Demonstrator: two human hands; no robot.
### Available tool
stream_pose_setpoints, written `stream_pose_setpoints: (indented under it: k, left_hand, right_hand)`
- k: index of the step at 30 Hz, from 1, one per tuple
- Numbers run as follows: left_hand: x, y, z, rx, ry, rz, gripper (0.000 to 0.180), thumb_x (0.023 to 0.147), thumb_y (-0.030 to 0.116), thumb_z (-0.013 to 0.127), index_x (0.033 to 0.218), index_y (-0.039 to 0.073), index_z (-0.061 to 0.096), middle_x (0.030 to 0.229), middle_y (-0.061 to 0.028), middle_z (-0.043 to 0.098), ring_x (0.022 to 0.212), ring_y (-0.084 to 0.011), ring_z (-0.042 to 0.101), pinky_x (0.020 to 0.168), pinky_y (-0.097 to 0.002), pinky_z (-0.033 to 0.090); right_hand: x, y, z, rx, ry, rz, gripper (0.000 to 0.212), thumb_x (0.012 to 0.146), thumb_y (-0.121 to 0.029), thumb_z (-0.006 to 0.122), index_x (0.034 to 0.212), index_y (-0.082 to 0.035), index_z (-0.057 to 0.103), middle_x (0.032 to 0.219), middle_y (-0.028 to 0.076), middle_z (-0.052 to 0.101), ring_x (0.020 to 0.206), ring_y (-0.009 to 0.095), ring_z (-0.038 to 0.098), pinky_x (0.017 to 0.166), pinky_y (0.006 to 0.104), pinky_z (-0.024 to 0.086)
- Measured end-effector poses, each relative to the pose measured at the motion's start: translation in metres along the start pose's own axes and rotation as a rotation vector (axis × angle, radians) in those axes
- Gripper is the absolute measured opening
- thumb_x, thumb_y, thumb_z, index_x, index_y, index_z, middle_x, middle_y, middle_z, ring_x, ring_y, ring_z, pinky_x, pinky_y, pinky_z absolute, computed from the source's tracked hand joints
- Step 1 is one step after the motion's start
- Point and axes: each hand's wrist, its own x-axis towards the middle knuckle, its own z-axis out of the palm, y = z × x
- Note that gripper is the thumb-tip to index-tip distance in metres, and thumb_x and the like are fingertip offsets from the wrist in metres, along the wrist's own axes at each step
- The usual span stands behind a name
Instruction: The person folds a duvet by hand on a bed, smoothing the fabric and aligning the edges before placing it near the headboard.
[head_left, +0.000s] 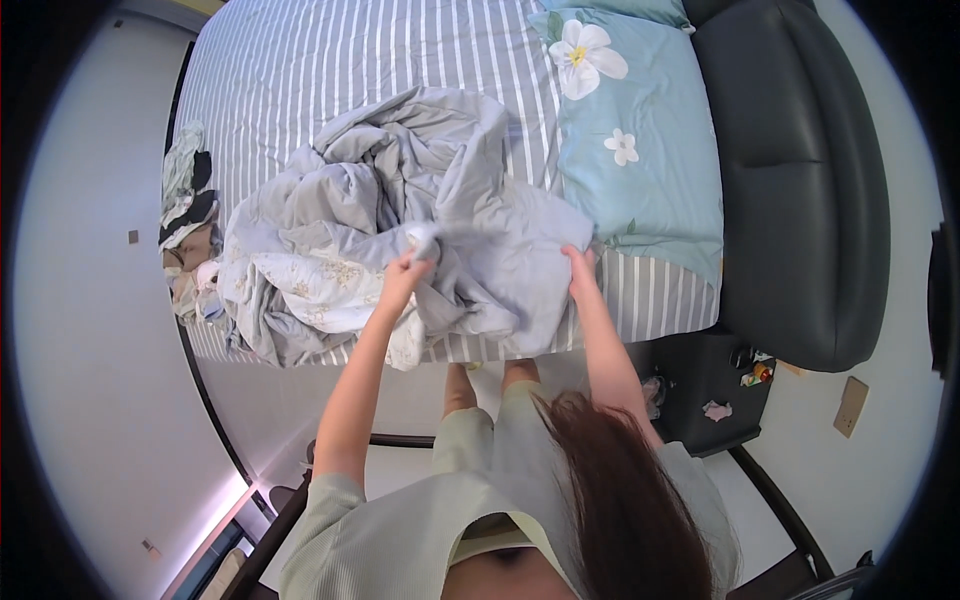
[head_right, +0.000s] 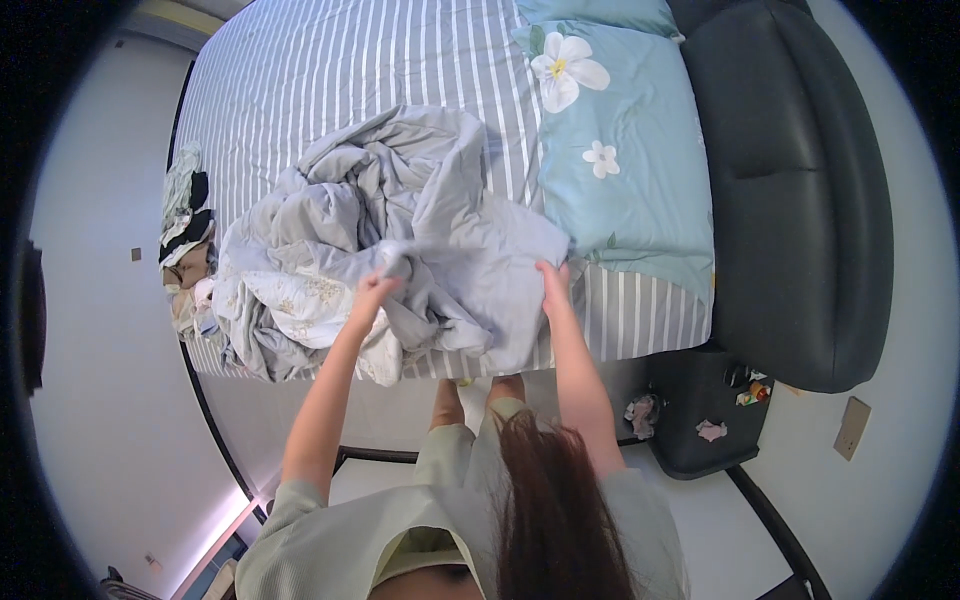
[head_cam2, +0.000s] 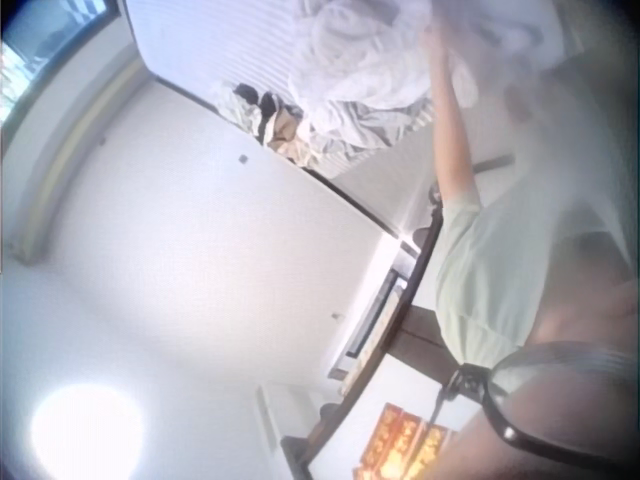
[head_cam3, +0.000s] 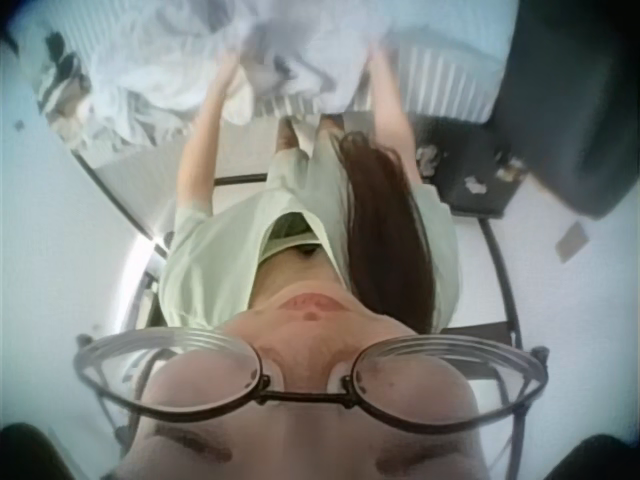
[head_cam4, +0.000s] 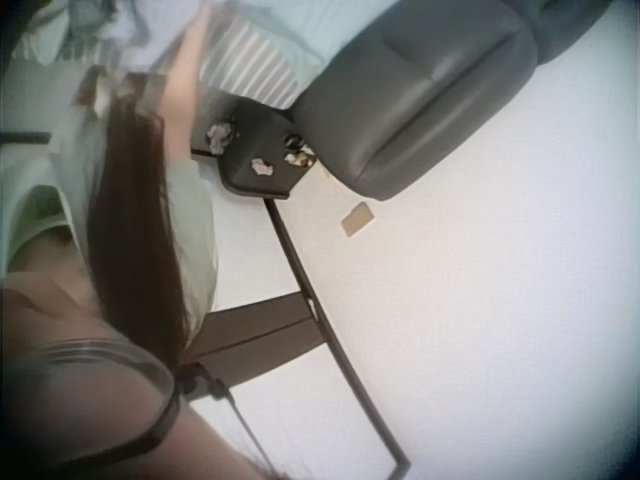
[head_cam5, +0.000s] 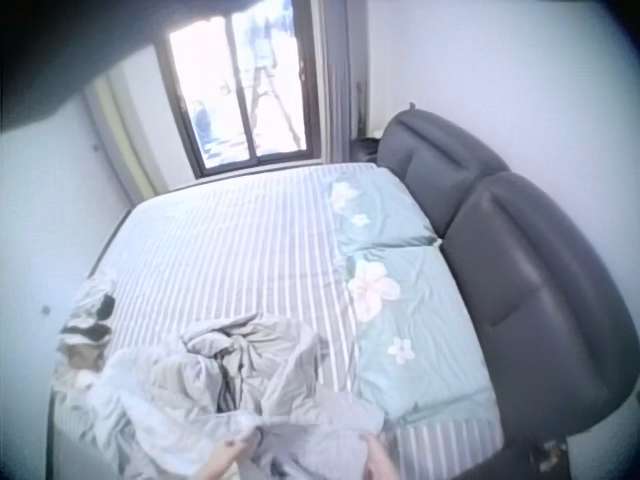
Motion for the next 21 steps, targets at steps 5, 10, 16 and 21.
stream_pose_setpoints:
  k: [5, 10, 16, 21]
  left_hand:
    - [-0.042, 0.051, 0.034, -1.089, 0.283, 0.071, 0.035, 0.071, 0.001, 0.052, 0.106, 0.006, 0.053, 0.092, -0.0068, 0.059, 0.079, -0.0171, 0.056, 0.074, -0.0302, 0.046]
    - [-0.035, 0.038, 0.091, -1.131, 0.180, 0.038, 0.062, 0.065, -0.005, 0.044, 0.126, 0.006, 0.037, 0.108, -0.0098, 0.051, 0.099, -0.0235, 0.051, 0.085, -0.0338, 0.043]
    - [-0.060, 0.021, 0.056, -1.583, -0.327, -0.114, 0.045, 0.083, 0.027, 0.047, 0.121, 0.002, 0.042, 0.118, -0.0113, 0.050, 0.111, -0.0220, 0.047, 0.091, -0.0391, 0.039]
    - [-0.055, 0.010, 0.041, -1.142, -0.083, -0.177, 0.043, 0.078, 0.028, 0.052, 0.113, 0.003, 0.048, 0.107, -0.0073, 0.056, 0.092, -0.0197, 0.057, 0.082, -0.0353, 0.044]
  right_hand:
    - [-0.053, -0.054, 0.034, -0.383, 0.062, -0.664, 0.057, 0.073, -0.010, 0.057, 0.124, 0.004, 0.035, 0.127, 0.016, 0.038, 0.117, 0.030, 0.036, 0.099, 0.0378, 0.027]
    - [-0.109, -0.033, 0.086, -0.676, -0.684, -0.779, 0.045, 0.081, -0.013, 0.054, 0.123, -0.005, 0.041, 0.134, 0.019, 0.029, 0.127, 0.032, 0.023, 0.104, 0.0374, 0.019]
    - [-0.086, -0.020, 0.071, -0.702, -1.089, -0.493, 0.035, 0.080, -0.011, 0.057, 0.114, -0.007, 0.050, 0.128, 0.013, 0.038, 0.115, 0.023, 0.041, 0.097, 0.0323, 0.031]
    - [-0.117, -0.026, 0.088, -0.366, -0.852, -0.077, 0.071, 0.065, -0.005, 0.070, 0.126, -0.007, 0.034, 0.124, 0.012, 0.038, 0.095, 0.018, 0.053, 0.079, 0.0278, 0.044]
